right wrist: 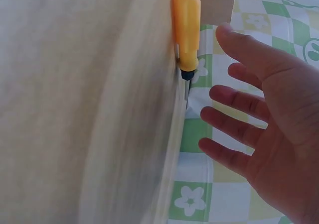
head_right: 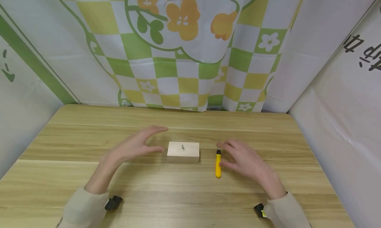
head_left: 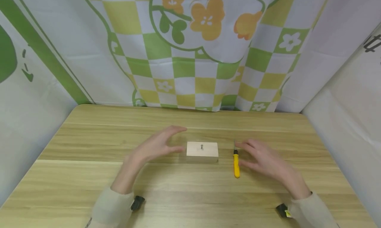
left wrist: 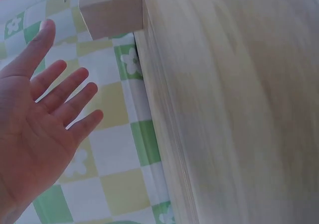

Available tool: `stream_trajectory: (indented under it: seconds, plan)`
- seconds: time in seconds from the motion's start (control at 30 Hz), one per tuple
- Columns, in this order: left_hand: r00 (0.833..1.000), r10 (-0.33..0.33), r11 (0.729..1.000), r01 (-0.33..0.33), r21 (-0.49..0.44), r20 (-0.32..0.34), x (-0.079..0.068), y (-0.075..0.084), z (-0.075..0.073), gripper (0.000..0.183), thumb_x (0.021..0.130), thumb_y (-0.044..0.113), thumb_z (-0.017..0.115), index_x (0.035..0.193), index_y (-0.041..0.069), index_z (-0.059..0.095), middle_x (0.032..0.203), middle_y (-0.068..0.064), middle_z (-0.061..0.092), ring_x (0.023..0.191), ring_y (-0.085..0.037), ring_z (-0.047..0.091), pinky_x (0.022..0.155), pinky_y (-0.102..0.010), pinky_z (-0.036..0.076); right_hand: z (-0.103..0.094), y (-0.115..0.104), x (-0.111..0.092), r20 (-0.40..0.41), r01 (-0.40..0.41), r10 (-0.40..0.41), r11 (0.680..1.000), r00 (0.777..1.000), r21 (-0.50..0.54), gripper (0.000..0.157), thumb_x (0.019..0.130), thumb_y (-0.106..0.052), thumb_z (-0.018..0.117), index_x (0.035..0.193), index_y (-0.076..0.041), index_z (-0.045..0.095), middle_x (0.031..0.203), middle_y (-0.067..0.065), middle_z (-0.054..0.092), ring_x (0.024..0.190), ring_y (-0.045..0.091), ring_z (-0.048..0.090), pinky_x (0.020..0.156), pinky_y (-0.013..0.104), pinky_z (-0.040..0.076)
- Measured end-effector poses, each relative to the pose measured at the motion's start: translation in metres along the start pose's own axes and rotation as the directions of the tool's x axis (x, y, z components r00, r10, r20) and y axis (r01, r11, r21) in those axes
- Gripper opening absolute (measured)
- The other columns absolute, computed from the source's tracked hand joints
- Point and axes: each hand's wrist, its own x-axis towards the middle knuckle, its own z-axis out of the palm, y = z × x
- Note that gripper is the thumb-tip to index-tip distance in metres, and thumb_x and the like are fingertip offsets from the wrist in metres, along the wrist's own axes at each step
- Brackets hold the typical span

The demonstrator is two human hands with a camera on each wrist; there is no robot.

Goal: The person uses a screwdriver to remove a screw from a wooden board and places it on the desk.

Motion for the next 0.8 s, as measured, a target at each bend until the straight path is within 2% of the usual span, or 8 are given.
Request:
stream_trajectory:
  seconds: [0.13, 0.37, 0.63, 0.8]
  plan:
    - [0.999, 0.018, 1.0, -0.019, 0.024, 0.035, 0.003, 0.006, 0.005, 0.075, 0.079, 0.043, 0.071, 0.142, 0.019, 0.04, 0.145, -0.002, 0.041, 0.135, -0.02, 0.035, 0.111, -0.042, 0.027, 0.001, -0.002, -0.003, 0.04, 0.001, -0.001, 1.0, 0.999, 0.02, 0.059, 0.081, -0.042, 0.069, 0.132, -0.018, 0.053, 0.114, -0.005, 0.057, 0.103, 0.01, 0.054, 0.088, 0.033, 0.049]
    - [0.998, 0.049, 0.998, -0.051, 0.04, 0.048, 0.007, 0.01, 0.011, 0.077, 0.074, 0.037, 0.076, 0.139, 0.012, 0.044, 0.142, -0.005, 0.045, 0.132, -0.023, 0.039, 0.11, -0.042, 0.03, 0.002, -0.004, -0.004, 0.083, 0.031, -0.033, 0.999, 0.996, 0.023, 0.06, 0.079, -0.043, 0.071, 0.132, -0.021, 0.054, 0.116, -0.008, 0.055, 0.102, 0.007, 0.053, 0.088, 0.033, 0.048]
    - [0.997, 0.02, 1.0, -0.021, 0.002, 0.077, 0.01, 0.011, 0.017, 0.08, 0.073, 0.034, 0.078, 0.141, 0.013, 0.041, 0.135, -0.002, 0.053, 0.124, -0.016, 0.048, 0.105, -0.036, 0.037, 0.006, -0.007, -0.004, 0.116, 0.077, -0.079, 0.997, 0.99, 0.02, 0.055, 0.081, -0.041, 0.069, 0.13, -0.021, 0.055, 0.122, -0.006, 0.05, 0.099, 0.008, 0.056, 0.079, 0.03, 0.051]
    - [0.996, -0.026, 1.0, 0.026, 0.006, 0.084, 0.011, 0.013, 0.017, 0.065, 0.075, 0.032, 0.077, 0.132, 0.012, 0.054, 0.13, 0.0, 0.056, 0.12, -0.015, 0.051, 0.104, -0.035, 0.037, 0.009, -0.009, -0.006, 0.126, 0.115, -0.117, 0.993, 0.985, 0.021, 0.046, 0.083, -0.038, 0.068, 0.127, -0.024, 0.059, 0.128, 0.0, 0.049, 0.103, 0.012, 0.056, 0.083, 0.033, 0.051]
